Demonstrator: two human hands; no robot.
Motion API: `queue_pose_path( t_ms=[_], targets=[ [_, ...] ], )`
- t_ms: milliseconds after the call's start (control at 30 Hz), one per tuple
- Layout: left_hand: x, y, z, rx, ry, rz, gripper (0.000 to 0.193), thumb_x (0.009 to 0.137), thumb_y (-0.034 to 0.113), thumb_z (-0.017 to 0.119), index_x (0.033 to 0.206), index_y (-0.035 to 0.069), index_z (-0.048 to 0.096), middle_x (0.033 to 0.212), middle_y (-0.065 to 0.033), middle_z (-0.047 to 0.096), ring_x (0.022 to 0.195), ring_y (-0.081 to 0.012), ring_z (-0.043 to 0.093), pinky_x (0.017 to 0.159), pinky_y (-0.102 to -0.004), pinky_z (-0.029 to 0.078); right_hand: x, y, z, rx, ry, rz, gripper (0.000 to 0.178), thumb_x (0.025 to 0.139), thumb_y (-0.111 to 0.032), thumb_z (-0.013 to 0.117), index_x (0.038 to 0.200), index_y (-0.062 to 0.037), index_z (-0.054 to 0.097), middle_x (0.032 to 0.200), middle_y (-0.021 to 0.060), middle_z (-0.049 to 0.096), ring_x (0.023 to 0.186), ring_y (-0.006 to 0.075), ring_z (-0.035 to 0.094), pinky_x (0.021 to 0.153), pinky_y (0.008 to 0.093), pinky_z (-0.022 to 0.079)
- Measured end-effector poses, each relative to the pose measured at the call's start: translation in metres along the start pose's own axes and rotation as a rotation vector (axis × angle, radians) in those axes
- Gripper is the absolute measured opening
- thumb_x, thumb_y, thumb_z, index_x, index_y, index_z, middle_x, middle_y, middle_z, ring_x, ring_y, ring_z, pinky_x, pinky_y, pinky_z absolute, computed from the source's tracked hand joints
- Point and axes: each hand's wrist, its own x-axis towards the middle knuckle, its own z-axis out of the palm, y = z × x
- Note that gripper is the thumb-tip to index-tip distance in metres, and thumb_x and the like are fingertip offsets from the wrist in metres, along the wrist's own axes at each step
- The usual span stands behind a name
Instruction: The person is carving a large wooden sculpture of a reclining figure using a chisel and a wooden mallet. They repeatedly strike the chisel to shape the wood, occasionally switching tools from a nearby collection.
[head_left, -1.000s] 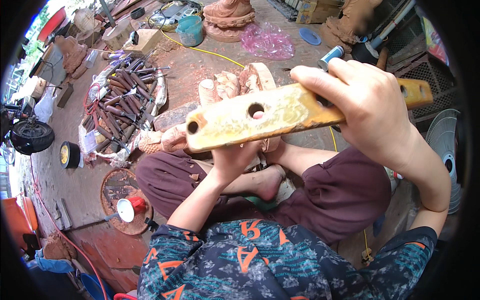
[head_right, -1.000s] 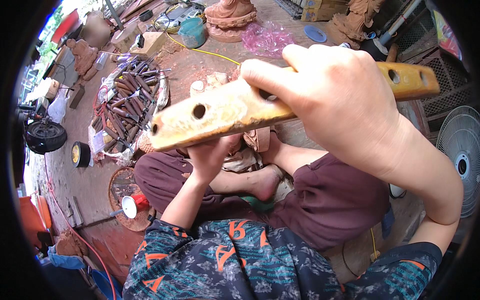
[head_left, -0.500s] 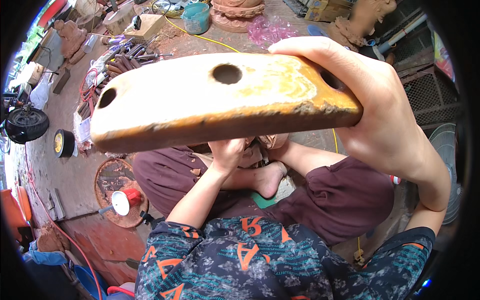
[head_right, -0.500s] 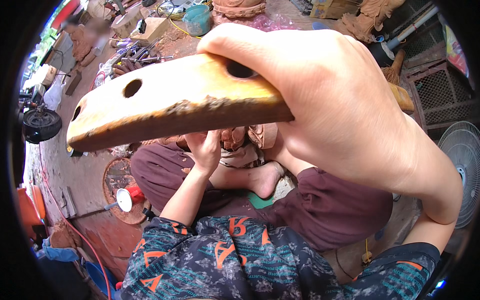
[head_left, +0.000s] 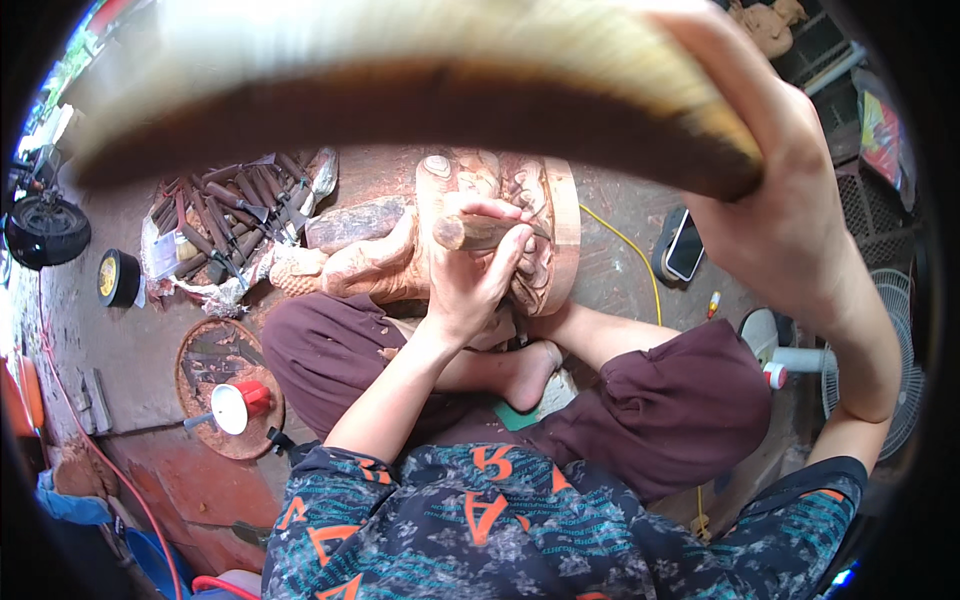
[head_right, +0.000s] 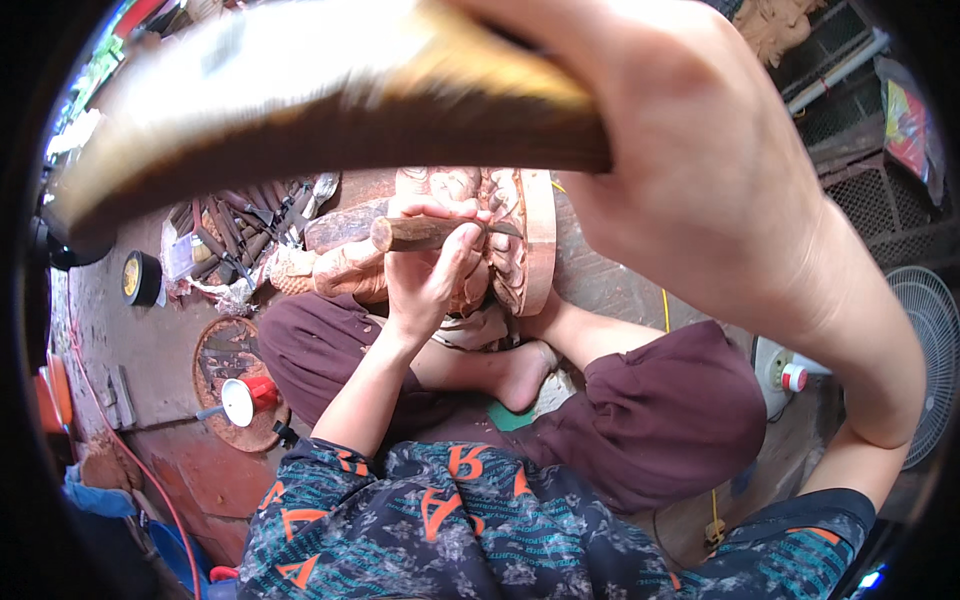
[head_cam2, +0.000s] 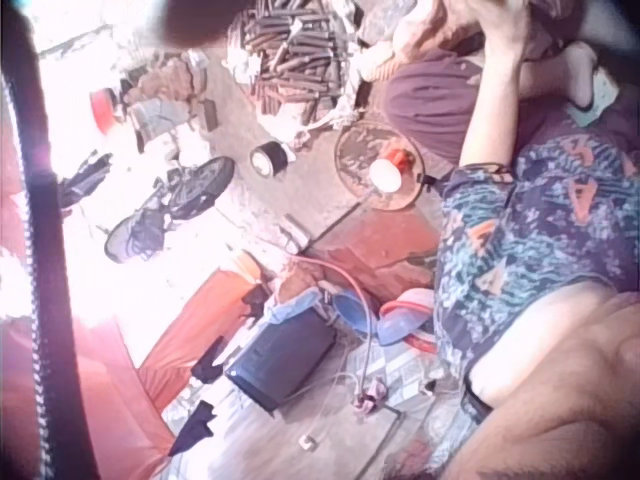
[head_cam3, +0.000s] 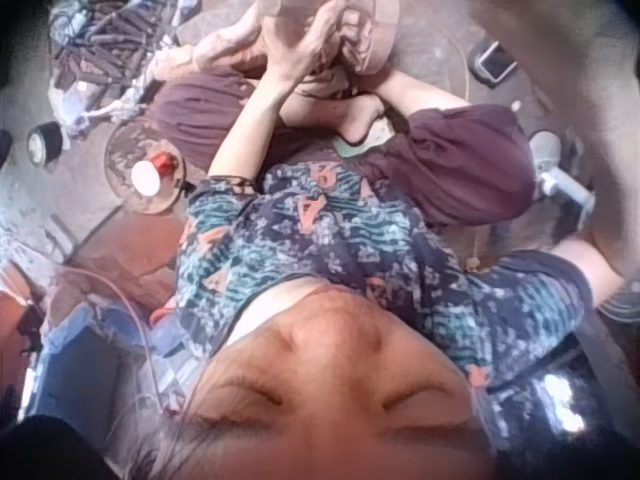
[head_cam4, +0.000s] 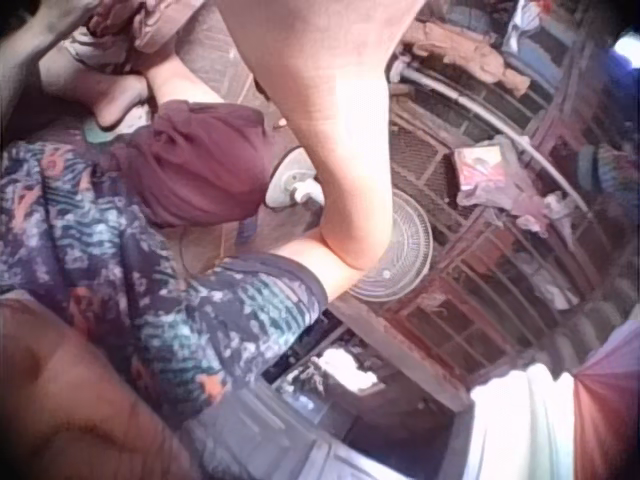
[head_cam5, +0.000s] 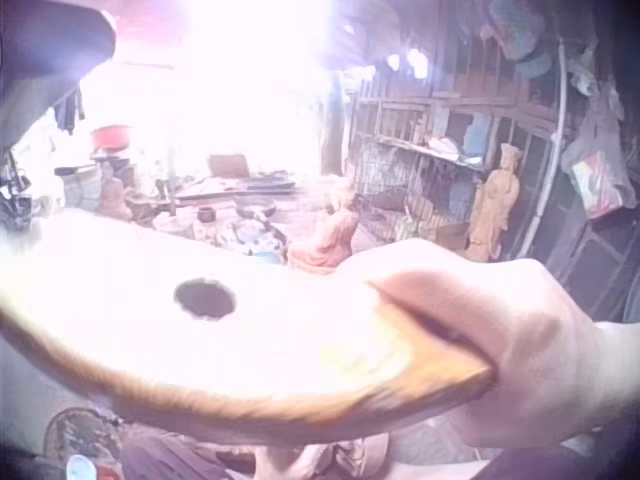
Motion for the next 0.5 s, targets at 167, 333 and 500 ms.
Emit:
queue_pose_path(
  t_ms=[167, 333, 500],
  targets=[
    [-0.009, -0.014, -0.019, 0.651, -0.115, 0.037, 0.025, 0.090, 0.000, 0.057, 0.115, -0.004, 0.056, 0.110, -0.0098, 0.064, 0.098, -0.0167, 0.060, 0.087, -0.0304, 0.048, -0.010, -0.001, 0.000, -0.381, -0.279, -0.090, 0.045, 0.071, -0.003, 0.062, 0.115, -0.0133, 0.059, 0.076, 0.0071, 0.053, 0.072, 0.0281, 0.059, 0.063, 0.0382, 0.048],
    [-0.002, -0.009, -0.023, 0.156, 0.200, 0.080, 0.020, 0.086, 0.002, 0.065, 0.105, -0.003, 0.061, 0.095, -0.0079, 0.067, 0.085, -0.0158, 0.064, 0.074, -0.0292, 0.052, -0.004, 0.000, 0.003, -0.023, -0.214, 0.063, 0.054, 0.069, 0.013, 0.058, 0.120, -0.0035, 0.055, 0.104, 0.0138, 0.064, 0.097, 0.0305, 0.065, 0.082, 0.0342, 0.051],
    [-0.003, -0.003, -0.007, -0.060, 0.122, -0.036, 0.024, 0.086, -0.009, 0.060, 0.108, -0.004, 0.052, 0.104, -0.0123, 0.061, 0.097, -0.0162, 0.063, 0.082, -0.0275, 0.055, -0.001, 0.000, 0.012, 0.288, -0.134, 0.143, 0.051, 0.074, 0.015, 0.054, 0.123, 0.0001, 0.052, 0.111, 0.0162, 0.064, 0.105, 0.0237, 0.064, 0.089, 0.0306, 0.047]
  ],
)
